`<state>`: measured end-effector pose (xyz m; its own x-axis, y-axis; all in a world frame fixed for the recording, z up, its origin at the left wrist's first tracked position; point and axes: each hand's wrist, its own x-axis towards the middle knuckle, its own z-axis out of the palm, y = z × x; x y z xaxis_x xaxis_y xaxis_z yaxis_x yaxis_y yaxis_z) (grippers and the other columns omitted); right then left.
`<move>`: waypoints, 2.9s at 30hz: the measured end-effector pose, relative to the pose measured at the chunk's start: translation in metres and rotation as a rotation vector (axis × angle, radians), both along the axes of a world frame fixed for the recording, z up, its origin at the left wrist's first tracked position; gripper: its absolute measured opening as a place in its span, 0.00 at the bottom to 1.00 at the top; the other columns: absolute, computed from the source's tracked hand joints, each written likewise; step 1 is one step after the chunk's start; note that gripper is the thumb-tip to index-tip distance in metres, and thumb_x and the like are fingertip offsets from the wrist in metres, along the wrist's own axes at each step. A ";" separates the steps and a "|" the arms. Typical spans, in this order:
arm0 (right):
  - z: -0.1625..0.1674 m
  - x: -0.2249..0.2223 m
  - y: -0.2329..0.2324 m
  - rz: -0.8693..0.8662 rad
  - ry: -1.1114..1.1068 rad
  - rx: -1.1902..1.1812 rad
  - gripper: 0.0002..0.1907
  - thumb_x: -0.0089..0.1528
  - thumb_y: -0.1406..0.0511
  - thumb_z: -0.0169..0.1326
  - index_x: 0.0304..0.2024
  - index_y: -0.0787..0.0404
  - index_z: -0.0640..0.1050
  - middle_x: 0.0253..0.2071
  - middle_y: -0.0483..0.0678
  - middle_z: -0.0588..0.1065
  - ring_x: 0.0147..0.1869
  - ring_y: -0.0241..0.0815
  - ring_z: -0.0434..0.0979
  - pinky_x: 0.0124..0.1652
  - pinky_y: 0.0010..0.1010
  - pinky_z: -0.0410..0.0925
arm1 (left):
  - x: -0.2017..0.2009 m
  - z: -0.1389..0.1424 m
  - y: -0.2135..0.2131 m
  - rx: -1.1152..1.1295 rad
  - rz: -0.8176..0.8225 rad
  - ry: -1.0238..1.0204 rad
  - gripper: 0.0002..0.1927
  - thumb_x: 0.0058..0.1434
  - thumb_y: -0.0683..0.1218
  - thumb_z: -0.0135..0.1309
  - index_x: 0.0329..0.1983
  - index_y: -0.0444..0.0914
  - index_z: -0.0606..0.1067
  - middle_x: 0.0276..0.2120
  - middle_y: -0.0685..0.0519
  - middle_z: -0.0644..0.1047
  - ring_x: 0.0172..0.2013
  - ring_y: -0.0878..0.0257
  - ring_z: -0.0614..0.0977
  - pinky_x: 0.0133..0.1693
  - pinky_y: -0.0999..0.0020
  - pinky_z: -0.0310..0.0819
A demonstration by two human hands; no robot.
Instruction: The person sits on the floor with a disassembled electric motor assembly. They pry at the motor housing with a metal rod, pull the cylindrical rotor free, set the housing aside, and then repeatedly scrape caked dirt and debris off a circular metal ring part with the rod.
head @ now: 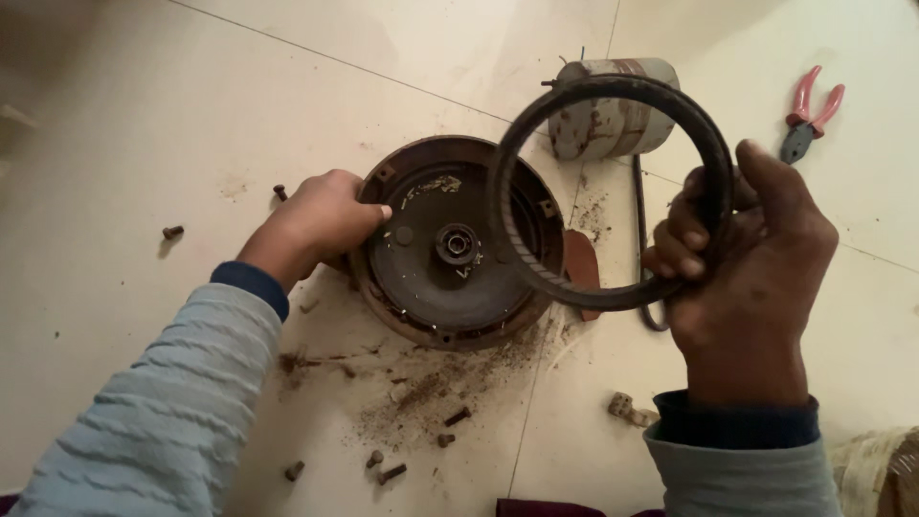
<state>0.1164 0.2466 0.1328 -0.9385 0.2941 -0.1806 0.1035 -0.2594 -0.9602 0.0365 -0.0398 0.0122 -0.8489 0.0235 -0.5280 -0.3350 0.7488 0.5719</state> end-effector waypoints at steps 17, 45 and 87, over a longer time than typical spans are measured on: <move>-0.011 -0.003 0.009 -0.063 -0.018 0.029 0.17 0.67 0.54 0.49 0.30 0.58 0.74 0.18 0.42 0.60 0.20 0.35 0.55 0.27 0.30 0.53 | -0.011 0.008 -0.016 0.034 0.387 -0.017 0.23 0.66 0.53 0.56 0.53 0.29 0.74 0.41 0.40 0.78 0.33 0.48 0.82 0.28 0.51 0.76; -0.040 -0.006 0.005 0.342 -0.272 -0.114 0.19 0.67 0.52 0.51 0.30 0.58 0.75 0.18 0.39 0.61 0.19 0.31 0.56 0.23 0.25 0.52 | -0.023 -0.025 -0.011 0.843 0.526 0.174 0.16 0.62 0.42 0.39 0.52 0.40 0.70 0.43 0.46 0.82 0.39 0.51 0.89 0.40 0.39 0.84; -0.106 -0.023 -0.027 0.272 0.001 1.122 0.17 0.67 0.60 0.52 0.50 0.65 0.82 0.42 0.56 0.83 0.42 0.43 0.86 0.47 0.34 0.77 | 0.023 0.021 0.019 0.005 -0.224 -0.255 0.20 0.69 0.46 0.44 0.41 0.26 0.80 0.34 0.41 0.85 0.30 0.53 0.88 0.34 0.60 0.84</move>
